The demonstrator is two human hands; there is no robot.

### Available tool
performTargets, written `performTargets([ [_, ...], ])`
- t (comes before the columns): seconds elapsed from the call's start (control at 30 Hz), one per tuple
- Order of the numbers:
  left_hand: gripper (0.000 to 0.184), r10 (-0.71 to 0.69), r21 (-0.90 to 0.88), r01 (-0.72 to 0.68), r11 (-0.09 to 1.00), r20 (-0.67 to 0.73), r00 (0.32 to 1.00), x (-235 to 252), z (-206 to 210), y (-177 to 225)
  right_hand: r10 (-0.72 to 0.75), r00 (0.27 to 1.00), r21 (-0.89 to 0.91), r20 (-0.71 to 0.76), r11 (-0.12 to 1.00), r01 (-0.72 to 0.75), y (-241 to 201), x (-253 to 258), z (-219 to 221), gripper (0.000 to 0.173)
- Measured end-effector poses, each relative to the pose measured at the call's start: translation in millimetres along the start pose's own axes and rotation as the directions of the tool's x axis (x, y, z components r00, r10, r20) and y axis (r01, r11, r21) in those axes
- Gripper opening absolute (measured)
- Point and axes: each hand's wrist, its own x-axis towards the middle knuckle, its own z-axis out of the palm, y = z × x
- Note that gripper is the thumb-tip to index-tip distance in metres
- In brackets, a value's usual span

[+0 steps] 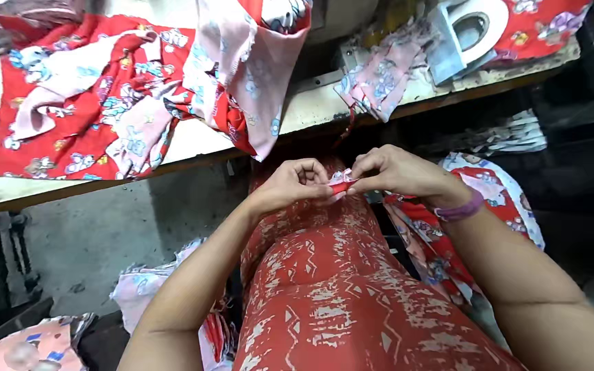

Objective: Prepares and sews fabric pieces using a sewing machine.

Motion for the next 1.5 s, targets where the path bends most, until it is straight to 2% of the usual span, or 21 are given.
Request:
performTargets([
  [0.07, 0.015, -0.068, -0.019, 0.068, 0.997, 0.009, 0.998, -6, -1, 20, -0.051, 0.998, -0.007, -0.026, 0.999, 0.051, -12, -1, -3, 0.003],
  [0.13, 0.007, -0.11, 0.014, 0.11, 0.994, -0.001, 0.994, -13, -2, 36, -0.089, 0.995, 0.005, -0.038, 0.996, 0.089, -22, -2, -5, 0.004],
  [0.27, 0.01, 0.026, 0.097, -0.028, 0.995, 0.021, 0.999, -24, -9, 46, -0.188, 0.982, -0.015, 0.004, 0.982, 0.188, -34, -2, -8, 0.014],
  [0.37, 0.01, 0.088, 0.138, -0.089, 0.987, 0.011, 0.996, -28, -8, 48, -0.245, 0.969, -0.015, -0.044, 0.969, 0.245, -35, -1, -3, 0.013],
  [0.5, 0.006, 0.051, 0.131, -0.039, 0.991, -0.087, 0.995, -31, 4, 54, -0.202, 0.97, 0.043, -0.137, 0.977, 0.21, -38, -2, 4, 0.006],
  [0.6, 0.007, 0.106, 0.187, -0.08, 0.979, -0.138, 0.985, -32, 8, 53, -0.153, 0.976, 0.151, -0.153, 0.973, 0.176, -36, -1, 9, 0.002],
  [0.73, 0.006, 0.165, 0.341, -0.101, 0.934, -0.165, 0.972, -31, 12, 56, -0.103, 0.978, 0.24, -0.18, 0.96, 0.145, -37, -1, 19, 0.034],
  [0.77, 0.005, 0.181, 0.371, -0.113, 0.922, -0.153, 0.971, -30, 13, 57, -0.099, 0.974, 0.289, -0.205, 0.944, 0.157, -38, -1, 24, 0.035],
  [0.87, 0.004, 0.205, 0.443, -0.146, 0.885, -0.088, 0.975, -29, 13, 62, -0.029, 0.962, 0.477, -0.27, 0.864, 0.16, -28, 3, 39, 0.006],
  [0.97, 0.006, 0.168, 0.507, -0.12, 0.853, -0.05, 0.984, -30, 9, 68, 0.056, 0.932, 0.559, -0.359, 0.812, 0.167, -17, 3, 27, 0.01],
  [1.0, 0.006, 0.158, 0.521, -0.116, 0.846, -0.036, 0.987, -30, 8, 69, 0.034, 0.922, 0.51, -0.386, 0.841, 0.183, -19, 2, 21, 0.015],
  [1.03, 0.006, 0.15, 0.532, -0.117, 0.839, -0.019, 0.988, -29, 9, 72, -0.029, 0.928, 0.419, -0.371, 0.887, 0.195, -25, -1, 16, 0.034],
  [1.07, 0.007, 0.149, 0.546, -0.126, 0.828, 0.001, 0.989, -28, 10, 74, -0.1, 0.945, 0.319, -0.313, 0.926, 0.204, -32, -3, 13, 0.059],
  [1.1, 0.006, 0.152, 0.562, -0.14, 0.815, 0.026, 0.988, -26, 11, 77, -0.143, 0.962, 0.252, -0.231, 0.947, 0.201, -40, -4, 12, 0.078],
  [1.13, 0.005, 0.156, 0.578, -0.154, 0.802, 0.046, 0.987, -25, 11, 80, -0.152, 0.974, 0.203, -0.169, 0.962, 0.185, -47, -4, 14, 0.08],
  [1.17, 0.005, 0.165, 0.598, -0.167, 0.784, 0.059, 0.985, -26, 11, 83, -0.154, 0.978, 0.161, -0.143, 0.971, 0.176, -52, -5, 16, 0.067],
  [1.23, 0.007, 0.186, 0.646, -0.178, 0.742, 0.056, 0.981, -30, 6, 87, -0.168, 0.973, 0.095, -0.16, 0.978, 0.185, -52, -7, 15, 0.026],
  [1.27, 0.009, 0.191, 0.656, -0.172, 0.735, 0.042, 0.981, -34, 2, 89, -0.175, 0.967, 0.077, -0.186, 0.978, 0.192, -51, -8, 14, 0.011],
  [1.33, 0.009, 0.194, 0.637, -0.145, 0.757, -0.008, 0.981, -43, -6, 90, -0.185, 0.956, 0.069, -0.226, 0.976, 0.205, -50, -11, 12, 0.007],
  [1.43, 0.004, 0.201, 0.513, -0.119, 0.85, -0.107, 0.974, -53, -10, 88, -0.148, 0.961, 0.115, -0.233, 0.977, 0.178, -52, -13, 16, 0.008],
  [1.5, 0.004, 0.209, 0.467, -0.129, 0.875, -0.123, 0.97, -56, -11, 85, -0.139, 0.965, 0.141, -0.224, 0.975, 0.173, -52, -12, 19, 0.007],
])
